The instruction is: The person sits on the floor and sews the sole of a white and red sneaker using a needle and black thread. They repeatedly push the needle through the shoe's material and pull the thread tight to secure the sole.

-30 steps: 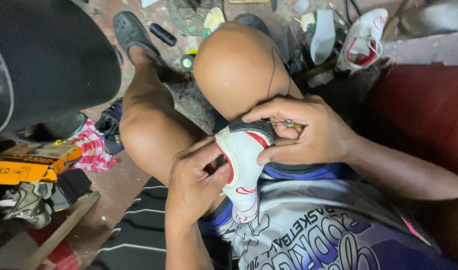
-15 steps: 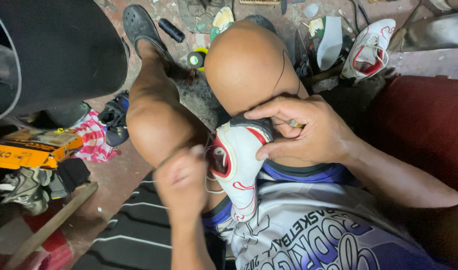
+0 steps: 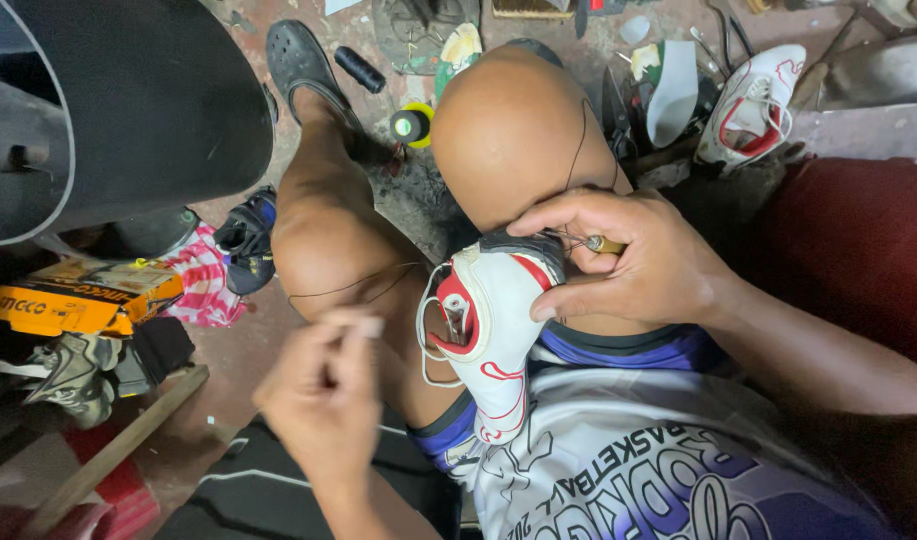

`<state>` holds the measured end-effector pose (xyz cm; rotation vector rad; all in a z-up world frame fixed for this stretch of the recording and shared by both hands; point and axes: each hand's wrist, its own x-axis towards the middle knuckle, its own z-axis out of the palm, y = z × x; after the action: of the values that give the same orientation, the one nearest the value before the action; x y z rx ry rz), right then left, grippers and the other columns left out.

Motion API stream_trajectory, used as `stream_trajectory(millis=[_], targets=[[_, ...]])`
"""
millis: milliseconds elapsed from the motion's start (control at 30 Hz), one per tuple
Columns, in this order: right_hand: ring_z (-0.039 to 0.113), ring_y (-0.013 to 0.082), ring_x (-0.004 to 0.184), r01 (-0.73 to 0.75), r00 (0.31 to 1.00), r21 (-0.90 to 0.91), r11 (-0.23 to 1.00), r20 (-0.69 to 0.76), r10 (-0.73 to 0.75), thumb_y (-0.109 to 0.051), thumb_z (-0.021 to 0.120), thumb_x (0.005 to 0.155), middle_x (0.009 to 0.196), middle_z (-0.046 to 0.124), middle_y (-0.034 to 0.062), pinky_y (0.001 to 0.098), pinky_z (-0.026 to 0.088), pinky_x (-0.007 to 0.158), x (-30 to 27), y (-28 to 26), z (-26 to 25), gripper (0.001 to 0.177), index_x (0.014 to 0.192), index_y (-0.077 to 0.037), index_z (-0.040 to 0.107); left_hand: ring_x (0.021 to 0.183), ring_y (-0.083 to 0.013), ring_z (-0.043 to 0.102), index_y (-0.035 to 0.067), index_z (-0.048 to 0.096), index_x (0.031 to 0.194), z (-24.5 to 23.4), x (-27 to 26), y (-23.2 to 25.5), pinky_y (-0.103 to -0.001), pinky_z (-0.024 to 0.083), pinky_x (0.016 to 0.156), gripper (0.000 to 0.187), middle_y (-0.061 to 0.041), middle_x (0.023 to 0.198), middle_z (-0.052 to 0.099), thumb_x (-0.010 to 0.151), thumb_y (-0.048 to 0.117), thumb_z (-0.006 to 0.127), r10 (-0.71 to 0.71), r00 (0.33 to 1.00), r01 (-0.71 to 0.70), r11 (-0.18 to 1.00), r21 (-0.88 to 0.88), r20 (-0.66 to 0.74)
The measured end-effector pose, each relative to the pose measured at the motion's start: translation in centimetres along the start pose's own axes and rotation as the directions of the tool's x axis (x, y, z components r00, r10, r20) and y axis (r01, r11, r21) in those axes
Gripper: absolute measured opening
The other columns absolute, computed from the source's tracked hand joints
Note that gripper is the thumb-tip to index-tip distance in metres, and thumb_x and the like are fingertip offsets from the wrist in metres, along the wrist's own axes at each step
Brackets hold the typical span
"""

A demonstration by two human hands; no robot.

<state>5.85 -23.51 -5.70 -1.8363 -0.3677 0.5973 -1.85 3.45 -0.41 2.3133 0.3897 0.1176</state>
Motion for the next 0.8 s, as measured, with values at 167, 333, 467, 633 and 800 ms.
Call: stream_trajectory(millis=[167,333,467,633,800], targets=[[0.032,0.0055,0.057,-0.030,0.999,0.081,0.996,0.041,0.026,-0.023,0.093,0.068,0.062,0.029,-0.0062,0.0232,0.030,0.053,0.2,0.0,0.2,0.065,0.128,-0.015,0.068,0.052,-0.0175,0.057,0.007,0.074,0.110,2.3,2.6,1.6,-0.032,0.048,0.056,0.024,-0.015,0.065,0.065,0.087,0.015,0.075,-0.124,0.713,0.088,0.992,0.086,0.690],[0.036,0.0058,0.052,-0.004,0.997,0.059,0.998,0.071,0.000,-0.024,0.094,0.065,0.057,0.035,-0.0064,0.0240,0.033,0.051,0.7,0.5,-0.2,0.065,0.125,-0.017,0.069,0.080,-0.0148,0.073,0.003,0.072,0.108,4.9,4.2,-0.5,-0.031,0.057,0.075,0.020,-0.008,0.089,0.077,0.089,0.007,0.065,0.166,0.588,0.085,0.961,-0.265,0.792],[0.038,0.0081,0.049,-0.036,0.998,0.026,0.999,0.051,0.034,-0.028,0.096,0.061,0.055,0.036,-0.0044,0.0263,0.036,0.049,0.7,0.1,0.0,0.080,0.132,-0.018,0.063,0.093,-0.0092,0.067,0.001,0.070,0.115,7.0,1.8,-2.1,-0.028,0.056,0.084,0.020,-0.001,0.105,0.074,0.097,0.006,0.063,0.049,0.588,0.591,0.656,-0.470,0.808],[0.058,0.0138,0.049,-0.139,0.964,-0.129,0.982,0.208,0.164,-0.052,0.091,0.061,0.059,0.051,-0.0027,0.0347,0.051,0.053,0.1,-1.6,-2.2,0.126,0.161,-0.015,0.025,0.086,-0.0104,0.069,0.001,0.073,0.110,8.8,-0.3,-4.0,-0.027,0.057,0.078,0.016,-0.004,0.100,0.075,0.099,0.007,0.064,-0.126,0.634,0.734,0.407,-0.543,0.763],[0.073,0.0285,0.074,-0.241,0.849,-0.560,0.792,0.274,0.452,-0.063,0.082,0.068,0.083,0.070,0.0047,0.0426,0.057,0.070,-0.6,-1.8,-5.3,0.120,0.165,-0.028,0.020,0.086,-0.0113,0.069,0.000,0.073,0.111,9.3,-1.7,-6.2,-0.028,0.057,0.077,0.014,-0.005,0.101,0.075,0.102,0.008,0.066,-0.167,0.704,0.700,0.327,-0.635,0.690]])
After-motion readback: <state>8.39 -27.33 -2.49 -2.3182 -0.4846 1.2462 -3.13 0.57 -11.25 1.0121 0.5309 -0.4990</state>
